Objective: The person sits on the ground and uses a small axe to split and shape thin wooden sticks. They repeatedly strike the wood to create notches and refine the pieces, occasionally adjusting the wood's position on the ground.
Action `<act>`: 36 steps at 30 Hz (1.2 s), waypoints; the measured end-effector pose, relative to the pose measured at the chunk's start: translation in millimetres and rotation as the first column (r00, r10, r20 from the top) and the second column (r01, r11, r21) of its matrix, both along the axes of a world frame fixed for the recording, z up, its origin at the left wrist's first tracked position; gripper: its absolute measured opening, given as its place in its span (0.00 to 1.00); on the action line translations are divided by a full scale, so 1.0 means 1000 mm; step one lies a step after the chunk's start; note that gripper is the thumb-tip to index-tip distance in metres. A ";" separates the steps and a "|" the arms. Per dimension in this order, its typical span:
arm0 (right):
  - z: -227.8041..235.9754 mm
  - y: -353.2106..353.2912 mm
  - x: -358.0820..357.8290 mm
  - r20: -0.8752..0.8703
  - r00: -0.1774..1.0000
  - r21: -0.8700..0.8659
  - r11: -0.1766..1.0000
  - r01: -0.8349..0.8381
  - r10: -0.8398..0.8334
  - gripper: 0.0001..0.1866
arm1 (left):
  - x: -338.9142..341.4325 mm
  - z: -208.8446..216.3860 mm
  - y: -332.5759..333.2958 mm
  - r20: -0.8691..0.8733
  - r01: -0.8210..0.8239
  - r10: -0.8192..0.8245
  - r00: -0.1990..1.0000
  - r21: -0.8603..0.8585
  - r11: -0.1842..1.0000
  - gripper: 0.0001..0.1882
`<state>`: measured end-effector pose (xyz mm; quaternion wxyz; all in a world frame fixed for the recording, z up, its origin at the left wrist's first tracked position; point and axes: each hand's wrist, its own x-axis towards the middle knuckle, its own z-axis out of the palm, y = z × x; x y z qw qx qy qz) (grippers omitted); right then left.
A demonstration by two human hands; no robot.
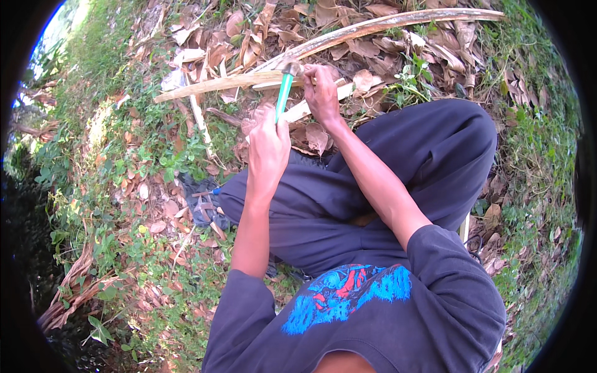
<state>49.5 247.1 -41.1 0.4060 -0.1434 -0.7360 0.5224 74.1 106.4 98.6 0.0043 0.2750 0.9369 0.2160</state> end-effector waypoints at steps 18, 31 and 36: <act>-0.004 0.006 -0.003 -0.022 1.000 0.000 1.000 0.005 -0.005 0.06 | 0.005 0.029 0.017 -0.069 -0.128 0.145 0.987 0.201 0.971 0.14; -0.005 0.005 -0.003 -0.012 1.000 0.033 0.999 0.009 -0.008 0.07 | 0.003 0.009 0.007 0.046 -0.049 0.048 0.998 0.004 0.999 0.13; -0.013 0.013 -0.005 -0.001 0.999 0.096 0.995 0.039 -0.039 0.08 | 0.005 0.041 0.026 -0.031 -0.076 0.083 0.996 0.186 0.980 0.14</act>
